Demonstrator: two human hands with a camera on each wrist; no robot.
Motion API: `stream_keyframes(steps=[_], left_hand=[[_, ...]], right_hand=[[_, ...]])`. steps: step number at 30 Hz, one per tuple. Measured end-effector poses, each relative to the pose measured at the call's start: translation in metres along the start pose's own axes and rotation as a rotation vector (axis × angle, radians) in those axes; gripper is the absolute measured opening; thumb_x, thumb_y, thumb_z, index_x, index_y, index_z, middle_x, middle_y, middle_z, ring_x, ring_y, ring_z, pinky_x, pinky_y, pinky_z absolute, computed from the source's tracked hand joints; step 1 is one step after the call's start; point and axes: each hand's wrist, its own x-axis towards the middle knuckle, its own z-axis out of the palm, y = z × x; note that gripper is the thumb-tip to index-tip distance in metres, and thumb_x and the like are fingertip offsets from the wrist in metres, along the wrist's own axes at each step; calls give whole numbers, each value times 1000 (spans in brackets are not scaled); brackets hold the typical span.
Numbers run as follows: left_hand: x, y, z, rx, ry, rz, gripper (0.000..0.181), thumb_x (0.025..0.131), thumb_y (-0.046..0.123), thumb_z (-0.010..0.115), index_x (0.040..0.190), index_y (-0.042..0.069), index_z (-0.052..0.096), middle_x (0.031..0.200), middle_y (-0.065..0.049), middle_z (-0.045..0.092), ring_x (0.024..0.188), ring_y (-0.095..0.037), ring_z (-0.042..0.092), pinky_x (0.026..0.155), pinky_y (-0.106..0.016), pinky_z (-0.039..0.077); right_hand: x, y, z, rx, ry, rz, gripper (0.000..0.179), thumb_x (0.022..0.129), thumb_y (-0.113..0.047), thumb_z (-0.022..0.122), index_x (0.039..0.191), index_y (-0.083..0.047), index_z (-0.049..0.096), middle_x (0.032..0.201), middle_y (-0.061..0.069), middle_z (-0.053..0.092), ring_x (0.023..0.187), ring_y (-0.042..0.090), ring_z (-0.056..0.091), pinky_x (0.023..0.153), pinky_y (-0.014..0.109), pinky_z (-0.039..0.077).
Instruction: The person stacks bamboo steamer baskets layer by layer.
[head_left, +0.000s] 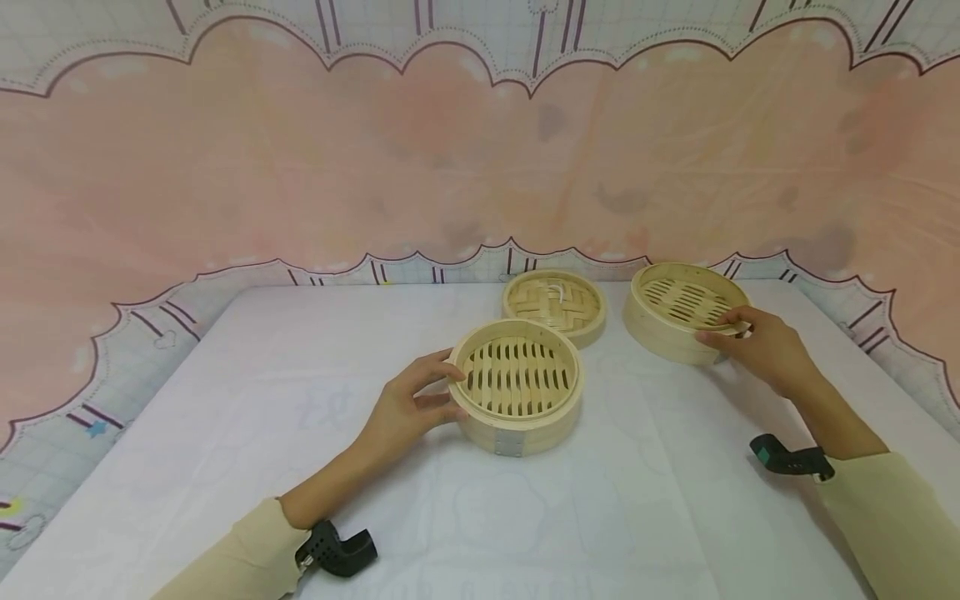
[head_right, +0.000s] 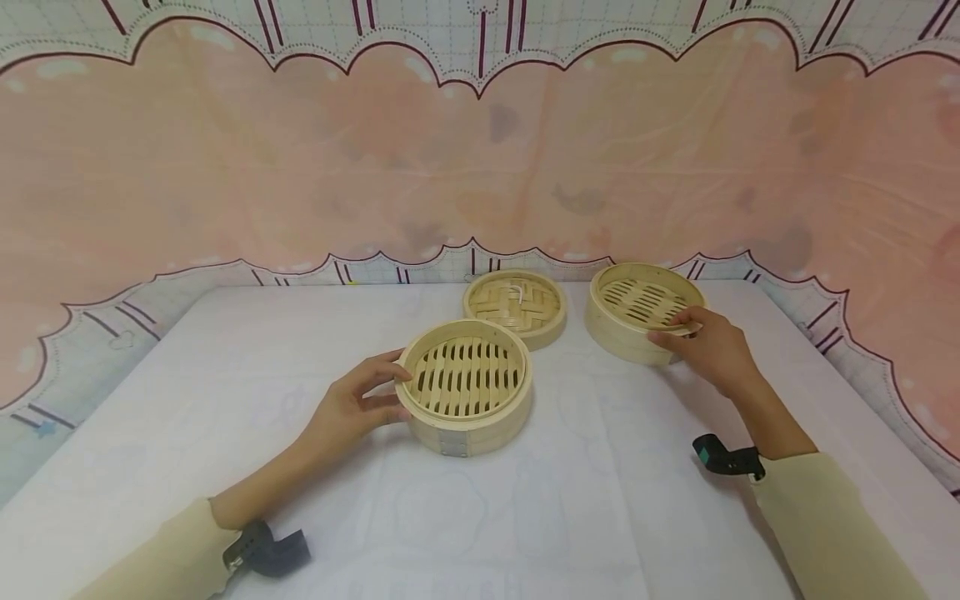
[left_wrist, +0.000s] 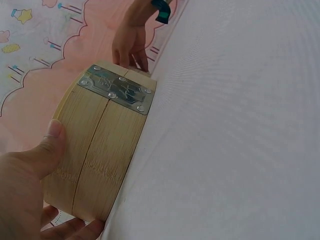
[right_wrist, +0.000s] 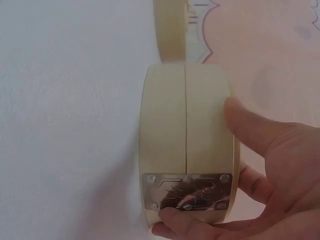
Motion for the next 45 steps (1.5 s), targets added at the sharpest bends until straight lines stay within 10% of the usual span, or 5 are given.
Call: stream_keyframes(steps=[30, 45], left_hand=[[-2, 1, 1, 6, -1, 34, 40, 74, 5, 80, 111, 6, 63, 142, -13, 43, 125, -28, 48, 91, -36, 51], [-2, -1, 2, 4, 1, 46, 41, 74, 3, 80, 111, 5, 62, 143, -13, 43, 127, -28, 46, 91, -36, 52]], right_hand=[[3, -5, 8, -7, 159, -1, 71, 81, -61, 66, 118, -1, 53, 104, 24, 52, 81, 34, 47, 51, 31, 37], [-6, -31, -10, 66, 187, -41, 70, 77, -61, 69, 117, -6, 54, 125, 28, 53, 107, 44, 55, 56, 29, 46]])
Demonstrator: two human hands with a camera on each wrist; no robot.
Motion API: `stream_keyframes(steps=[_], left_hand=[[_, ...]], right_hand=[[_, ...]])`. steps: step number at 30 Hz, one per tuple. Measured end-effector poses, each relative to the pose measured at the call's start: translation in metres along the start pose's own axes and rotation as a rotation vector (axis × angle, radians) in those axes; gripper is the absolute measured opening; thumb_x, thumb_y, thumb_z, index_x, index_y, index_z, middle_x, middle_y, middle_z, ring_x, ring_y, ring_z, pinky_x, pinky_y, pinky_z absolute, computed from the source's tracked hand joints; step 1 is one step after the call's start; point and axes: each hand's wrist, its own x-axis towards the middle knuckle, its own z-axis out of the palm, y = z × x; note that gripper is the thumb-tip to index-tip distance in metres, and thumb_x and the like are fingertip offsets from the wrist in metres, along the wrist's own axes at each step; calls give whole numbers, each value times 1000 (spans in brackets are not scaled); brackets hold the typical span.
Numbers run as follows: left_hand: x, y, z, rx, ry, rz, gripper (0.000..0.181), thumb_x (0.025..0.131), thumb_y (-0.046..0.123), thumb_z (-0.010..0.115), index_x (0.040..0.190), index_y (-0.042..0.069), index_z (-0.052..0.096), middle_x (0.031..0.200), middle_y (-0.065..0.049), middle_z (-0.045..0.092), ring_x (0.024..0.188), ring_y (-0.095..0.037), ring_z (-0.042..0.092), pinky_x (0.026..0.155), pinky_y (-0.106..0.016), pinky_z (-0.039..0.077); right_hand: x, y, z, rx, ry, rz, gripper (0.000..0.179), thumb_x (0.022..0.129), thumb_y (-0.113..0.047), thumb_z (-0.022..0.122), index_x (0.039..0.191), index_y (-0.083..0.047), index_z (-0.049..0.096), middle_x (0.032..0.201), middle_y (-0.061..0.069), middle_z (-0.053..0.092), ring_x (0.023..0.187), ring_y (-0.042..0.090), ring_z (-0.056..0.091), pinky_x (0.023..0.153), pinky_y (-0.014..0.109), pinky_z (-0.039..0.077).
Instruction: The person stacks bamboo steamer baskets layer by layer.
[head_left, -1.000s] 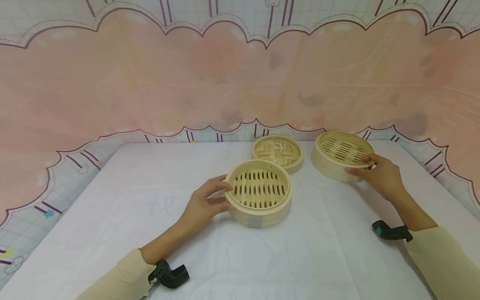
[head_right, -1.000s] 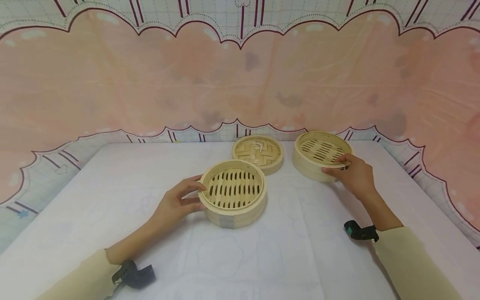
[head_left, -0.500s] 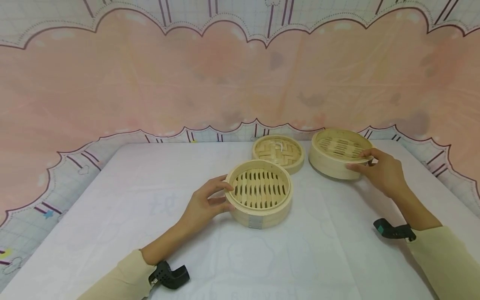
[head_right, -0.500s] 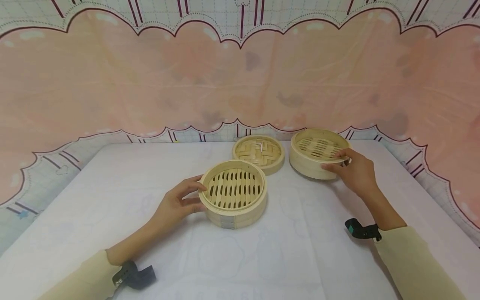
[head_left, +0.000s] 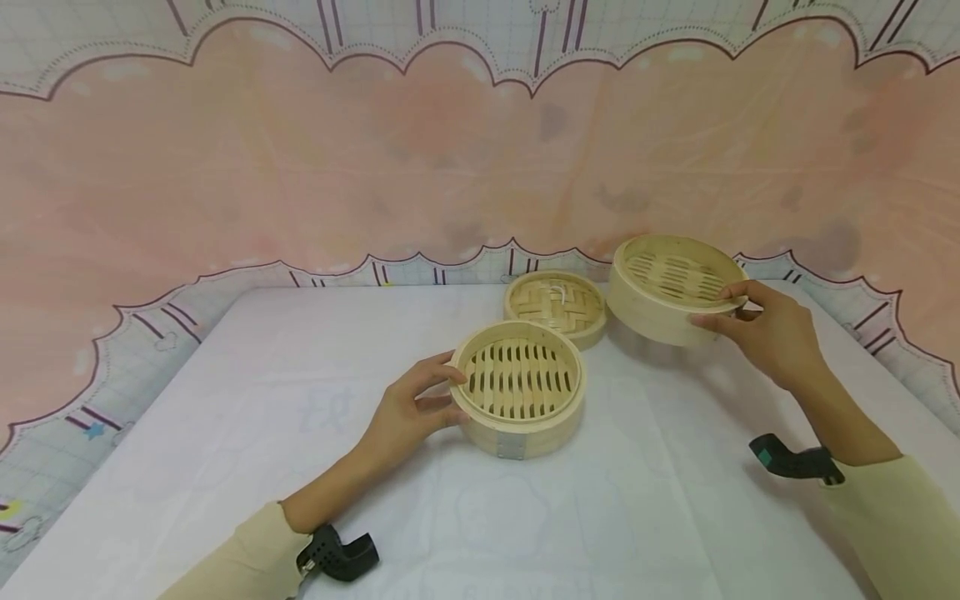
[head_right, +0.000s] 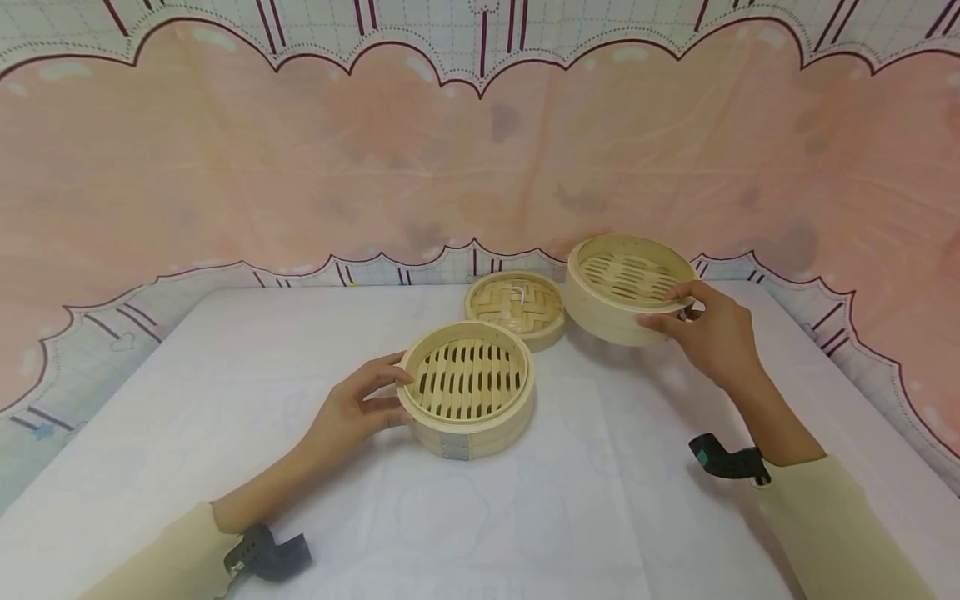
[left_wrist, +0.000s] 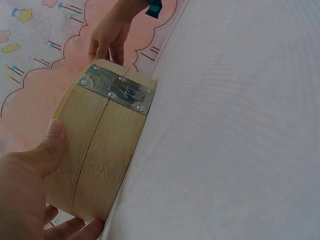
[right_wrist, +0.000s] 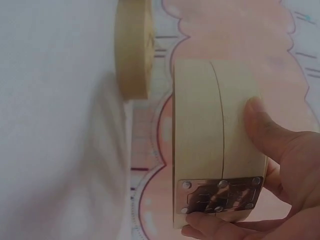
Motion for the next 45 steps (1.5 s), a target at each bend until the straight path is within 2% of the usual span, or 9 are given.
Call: stream_keyframes(steps=[7, 13, 20, 23, 26, 31, 35, 42, 45], left_hand=[[-2, -5, 2, 3, 6, 36, 41, 75, 3, 80, 111, 5, 63, 142, -14, 44, 127, -29, 46, 89, -38, 52], [-3, -6, 4, 12, 12, 73, 42, 75, -4, 78, 113, 3, 62, 145, -16, 40, 127, -32, 45, 88, -45, 53], [-3, 21, 6, 11, -9, 92, 40, 75, -9, 75, 111, -6, 59, 145, -26, 35, 128, -41, 41, 87, -55, 51], [-3, 24, 6, 19, -5, 81, 39, 75, -9, 75, 110, -7, 59, 145, -26, 36, 129, -40, 41, 87, -54, 51], [-3, 19, 5, 18, 0, 91, 40, 74, -10, 75, 111, -6, 59, 144, -25, 36, 128, -40, 41, 86, -54, 51], [-2, -2, 4, 23, 5, 97, 42, 75, -6, 76, 113, 2, 61, 147, -16, 38, 130, -33, 42, 87, -48, 53], [-3, -10, 2, 21, 3, 97, 42, 76, 0, 78, 114, 8, 62, 147, -9, 39, 130, -27, 43, 88, -42, 53], [-4, 22, 3, 9, 1, 87, 40, 76, -10, 74, 112, -6, 58, 145, -25, 36, 129, -41, 41, 86, -56, 50], [-4, 24, 3, 12, -3, 82, 40, 76, -10, 74, 112, -6, 59, 145, -24, 36, 129, -40, 41, 87, -55, 51]], right_hand=[[-6, -13, -2, 51, -26, -25, 63, 76, -55, 74, 114, -8, 56, 131, 23, 51, 112, 44, 56, 56, 19, 47], [-11, -23, 0, 74, -54, -70, 61, 75, -52, 76, 112, -8, 57, 129, 22, 52, 112, 45, 55, 58, 16, 48], [-17, -35, 4, 136, -102, -101, 58, 75, -47, 79, 111, -8, 57, 135, 18, 48, 115, 41, 54, 62, 13, 47], [-19, -40, 7, 152, -118, -116, 57, 74, -46, 80, 111, -8, 58, 135, 17, 47, 115, 40, 55, 63, 12, 48], [-21, -45, 10, 167, -136, -139, 54, 74, -44, 80, 109, -9, 58, 131, 16, 50, 114, 39, 56, 64, 12, 48], [-24, -50, 15, 181, -175, -176, 52, 75, -42, 79, 108, -8, 58, 126, 18, 54, 113, 38, 57, 66, 12, 49], [-26, -54, 19, 174, -204, -199, 51, 75, -43, 80, 106, -9, 58, 125, 17, 55, 113, 38, 58, 70, 18, 53], [-26, -58, 26, 164, -246, -207, 51, 75, -45, 78, 106, -10, 57, 124, 17, 56, 113, 39, 57, 79, 42, 56], [-25, -58, 27, 168, -261, -198, 52, 75, -46, 78, 106, -10, 56, 124, 17, 56, 113, 39, 57, 81, 45, 56]])
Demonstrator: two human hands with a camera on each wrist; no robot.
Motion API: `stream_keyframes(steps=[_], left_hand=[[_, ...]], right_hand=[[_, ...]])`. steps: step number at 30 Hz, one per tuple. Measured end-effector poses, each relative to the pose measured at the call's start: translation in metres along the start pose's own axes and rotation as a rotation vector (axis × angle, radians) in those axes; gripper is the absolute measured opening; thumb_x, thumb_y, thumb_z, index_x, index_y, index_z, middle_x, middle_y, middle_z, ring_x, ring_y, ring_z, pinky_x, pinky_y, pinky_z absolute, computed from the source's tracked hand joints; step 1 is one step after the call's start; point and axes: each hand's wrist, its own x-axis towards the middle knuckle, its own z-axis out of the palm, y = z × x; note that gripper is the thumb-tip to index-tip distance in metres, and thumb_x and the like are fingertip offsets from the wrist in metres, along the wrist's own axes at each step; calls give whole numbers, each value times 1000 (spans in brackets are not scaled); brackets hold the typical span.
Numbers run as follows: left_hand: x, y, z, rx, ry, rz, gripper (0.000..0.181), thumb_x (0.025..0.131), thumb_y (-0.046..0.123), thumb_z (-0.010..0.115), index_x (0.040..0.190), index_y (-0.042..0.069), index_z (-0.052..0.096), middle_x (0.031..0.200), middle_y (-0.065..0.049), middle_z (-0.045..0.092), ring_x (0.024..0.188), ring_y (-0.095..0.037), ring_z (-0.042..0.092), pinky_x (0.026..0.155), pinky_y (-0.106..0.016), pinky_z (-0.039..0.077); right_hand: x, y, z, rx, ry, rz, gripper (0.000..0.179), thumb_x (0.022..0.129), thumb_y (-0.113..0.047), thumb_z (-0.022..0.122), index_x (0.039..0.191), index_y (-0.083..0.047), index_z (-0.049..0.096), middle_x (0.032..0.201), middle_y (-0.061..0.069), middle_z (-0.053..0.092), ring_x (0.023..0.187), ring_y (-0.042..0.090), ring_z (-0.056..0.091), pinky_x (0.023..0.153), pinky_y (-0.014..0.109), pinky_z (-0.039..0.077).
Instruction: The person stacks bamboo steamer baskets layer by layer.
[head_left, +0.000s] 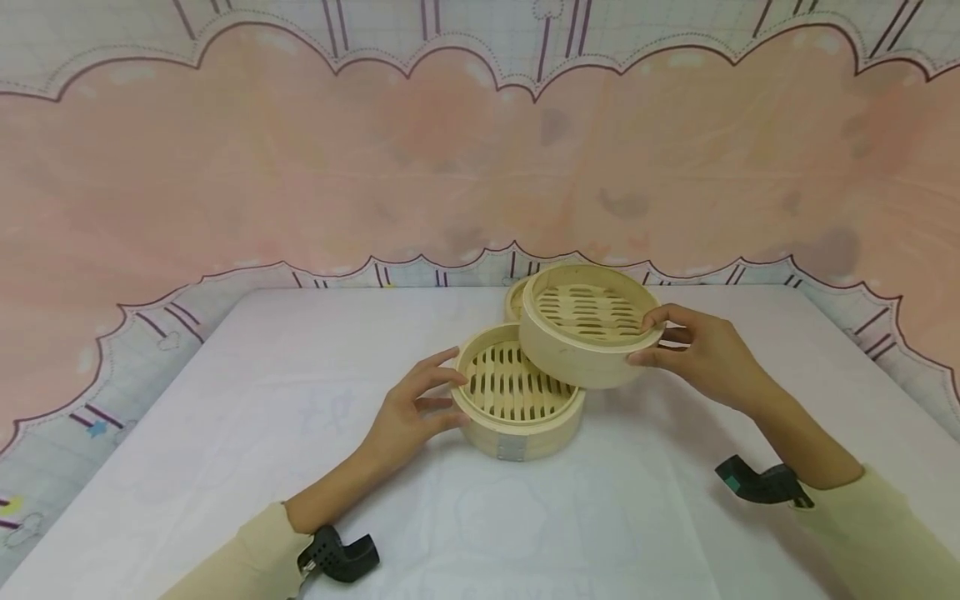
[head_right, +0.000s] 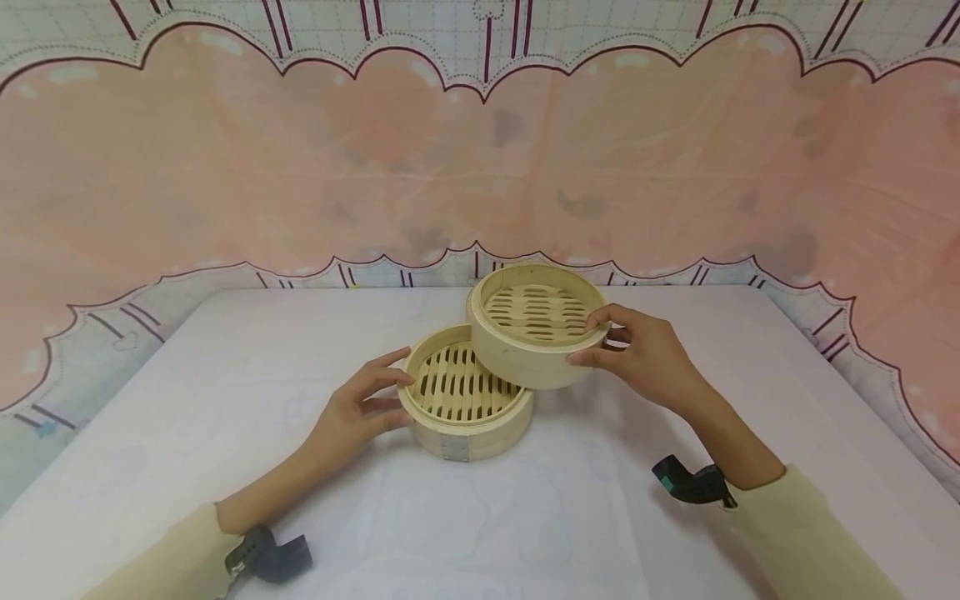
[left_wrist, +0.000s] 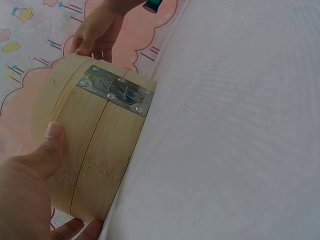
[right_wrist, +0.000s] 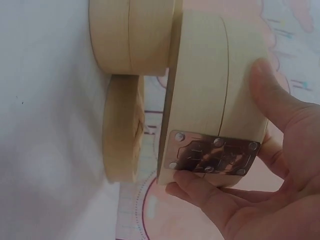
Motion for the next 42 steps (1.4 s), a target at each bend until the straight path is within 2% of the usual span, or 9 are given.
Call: stream_keyframes(steps=[21, 33, 42], left_hand=[[0, -3, 0, -14, -13, 14, 42, 75, -10, 75, 113, -6, 58, 145, -24, 36, 130, -40, 39, 88, -57, 49], [-1, -4, -2, -32, -8, 25, 43, 75, -11, 75, 113, -8, 57, 145, -26, 35, 129, -44, 38, 87, -60, 48], [-1, -1, -3, -28, -8, -6, 45, 75, -9, 76, 115, -10, 55, 145, -24, 36, 128, -40, 42, 90, -55, 49]], right_hand=[[5, -7, 11, -2, -43, -25, 54, 74, -46, 79, 107, -10, 57, 122, 17, 58, 112, 38, 58, 83, 46, 54], [9, -17, 15, -10, -85, -84, 49, 76, -43, 79, 105, -9, 59, 117, 14, 59, 112, 37, 58, 83, 43, 55], [16, -27, 17, -29, -122, -149, 43, 76, -34, 81, 102, -8, 58, 114, 11, 59, 108, 34, 61, 83, 40, 55]])
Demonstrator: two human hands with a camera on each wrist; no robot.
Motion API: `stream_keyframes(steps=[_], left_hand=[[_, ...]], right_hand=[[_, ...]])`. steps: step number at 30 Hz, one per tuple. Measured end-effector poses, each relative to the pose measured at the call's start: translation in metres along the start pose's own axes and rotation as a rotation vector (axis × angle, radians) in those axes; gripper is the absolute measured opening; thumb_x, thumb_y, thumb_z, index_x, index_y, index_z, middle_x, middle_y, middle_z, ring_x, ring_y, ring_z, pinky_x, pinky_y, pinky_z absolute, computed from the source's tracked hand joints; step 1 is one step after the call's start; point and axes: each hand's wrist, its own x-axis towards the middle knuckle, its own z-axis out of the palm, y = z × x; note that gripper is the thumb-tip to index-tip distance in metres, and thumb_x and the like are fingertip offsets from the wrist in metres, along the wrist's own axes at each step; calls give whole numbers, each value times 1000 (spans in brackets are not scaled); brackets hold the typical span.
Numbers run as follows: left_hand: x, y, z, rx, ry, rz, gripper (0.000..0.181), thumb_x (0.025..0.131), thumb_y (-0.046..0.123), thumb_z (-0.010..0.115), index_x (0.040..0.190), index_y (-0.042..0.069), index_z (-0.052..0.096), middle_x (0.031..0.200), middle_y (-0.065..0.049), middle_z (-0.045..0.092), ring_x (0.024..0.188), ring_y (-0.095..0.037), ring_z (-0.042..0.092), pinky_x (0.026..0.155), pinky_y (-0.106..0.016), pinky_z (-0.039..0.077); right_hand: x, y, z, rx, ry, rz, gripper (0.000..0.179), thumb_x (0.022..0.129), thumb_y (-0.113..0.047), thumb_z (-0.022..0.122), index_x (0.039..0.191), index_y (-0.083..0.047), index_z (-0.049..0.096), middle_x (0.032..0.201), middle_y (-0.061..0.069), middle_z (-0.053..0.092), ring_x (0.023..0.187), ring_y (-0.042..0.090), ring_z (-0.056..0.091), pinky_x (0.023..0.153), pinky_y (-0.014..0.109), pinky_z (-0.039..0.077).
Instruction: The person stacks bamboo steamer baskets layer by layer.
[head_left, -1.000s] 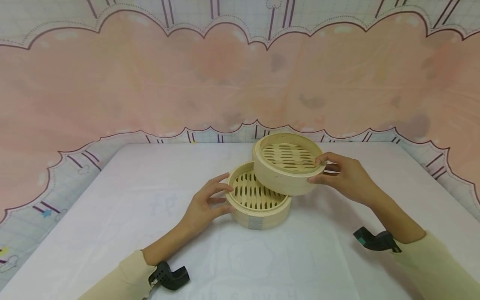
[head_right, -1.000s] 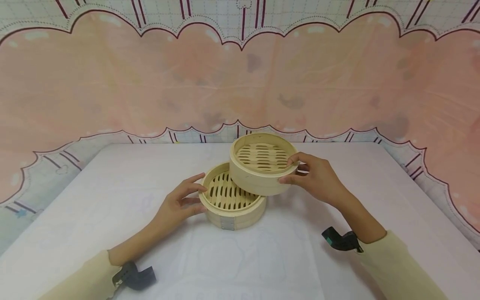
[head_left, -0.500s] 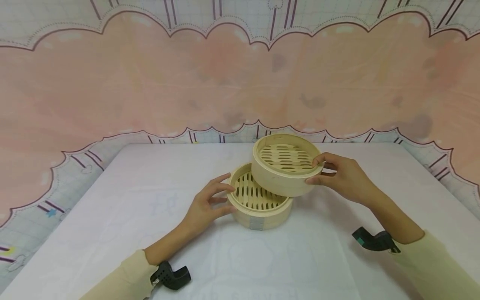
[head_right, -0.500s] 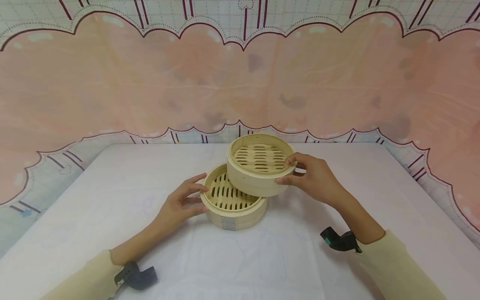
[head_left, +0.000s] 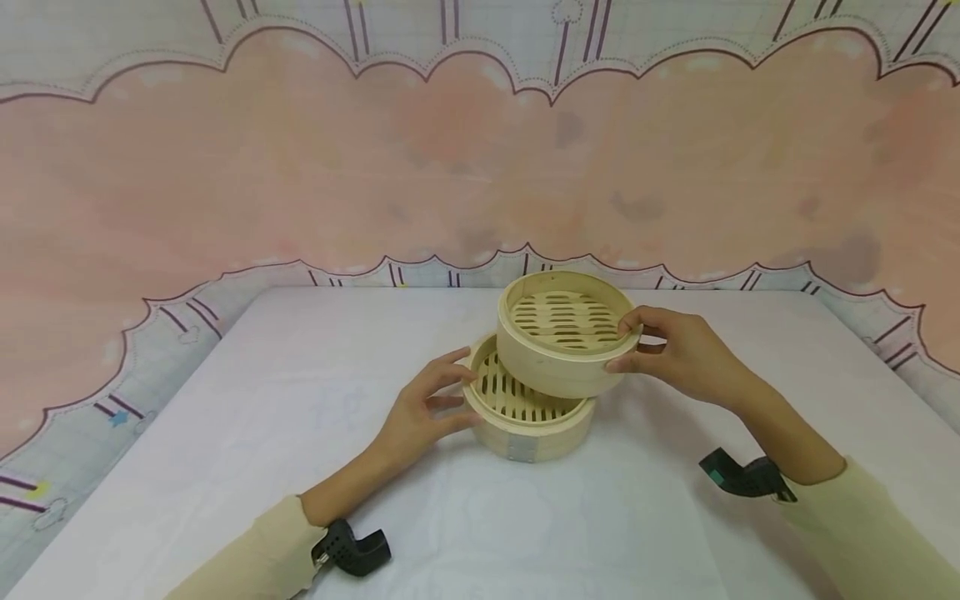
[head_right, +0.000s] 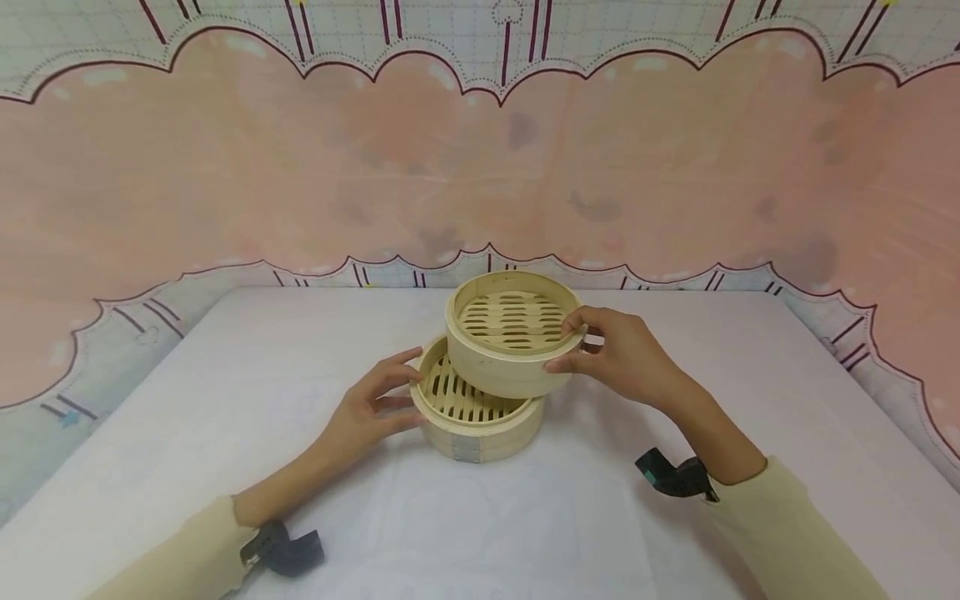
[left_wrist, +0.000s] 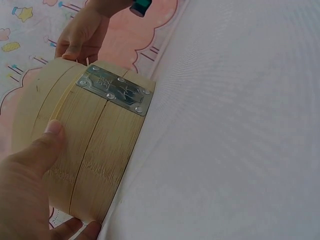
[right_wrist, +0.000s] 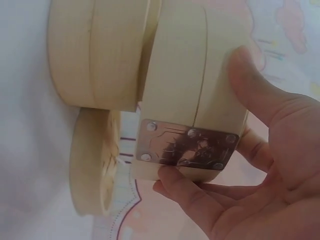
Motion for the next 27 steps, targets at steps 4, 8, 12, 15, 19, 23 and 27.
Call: stream_keyframes(steps=[4, 8, 12, 15, 19, 23, 27], left_hand=[[1, 0, 0, 11, 2, 17, 46, 74, -10, 76, 115, -10, 55, 144, -26, 36, 127, -40, 43, 88, -54, 50], [1, -2, 0, 7, 2, 20, 47, 74, -11, 76, 116, -11, 54, 143, -26, 35, 123, -39, 46, 88, -53, 50], [-1, -16, -1, 10, 7, 21, 49, 75, -6, 77, 119, -5, 54, 145, -20, 37, 120, -35, 50, 88, -48, 52], [-1, -19, -1, 27, 17, 16, 53, 75, -4, 78, 121, -2, 52, 145, -18, 38, 120, -35, 51, 88, -45, 52], [-1, -3, -1, 34, 7, 11, 62, 74, -8, 77, 128, -6, 46, 145, -24, 37, 121, -42, 48, 90, -52, 50], [0, 2, 0, 23, -2, 12, 70, 75, -10, 75, 135, -7, 38, 143, -25, 37, 121, -45, 47, 91, -55, 48], [2, 1, 1, 5, 1, 3, 72, 77, -10, 74, 137, -7, 35, 141, -26, 37, 122, -45, 46, 92, -56, 47]], right_hand=[[3, -4, -2, -16, 0, -34, 41, 75, -33, 82, 98, -8, 59, 110, 10, 60, 107, 32, 61, 85, 42, 54], [5, -6, -1, -15, -4, -42, 39, 75, -32, 83, 96, -9, 59, 109, 8, 60, 107, 30, 60, 87, 43, 53], [4, -5, 3, 16, -5, -46, 38, 75, -30, 83, 97, -9, 59, 108, 7, 61, 106, 28, 60, 87, 42, 53], [4, -4, 5, 32, -5, -51, 38, 75, -28, 83, 97, -9, 60, 108, 6, 61, 106, 26, 60, 87, 40, 53], [3, -3, 6, 43, -2, -49, 37, 75, -27, 83, 97, -9, 59, 108, 6, 60, 108, 25, 59, 86, 35, 53], [2, -6, 7, 52, 3, -54, 37, 75, -27, 83, 97, -8, 59, 109, 8, 60, 110, 27, 58, 87, 36, 53], [1, -7, 7, 59, 5, -68, 38, 74, -26, 83, 96, -7, 59, 108, 7, 60, 110, 26, 57, 88, 36, 53]])
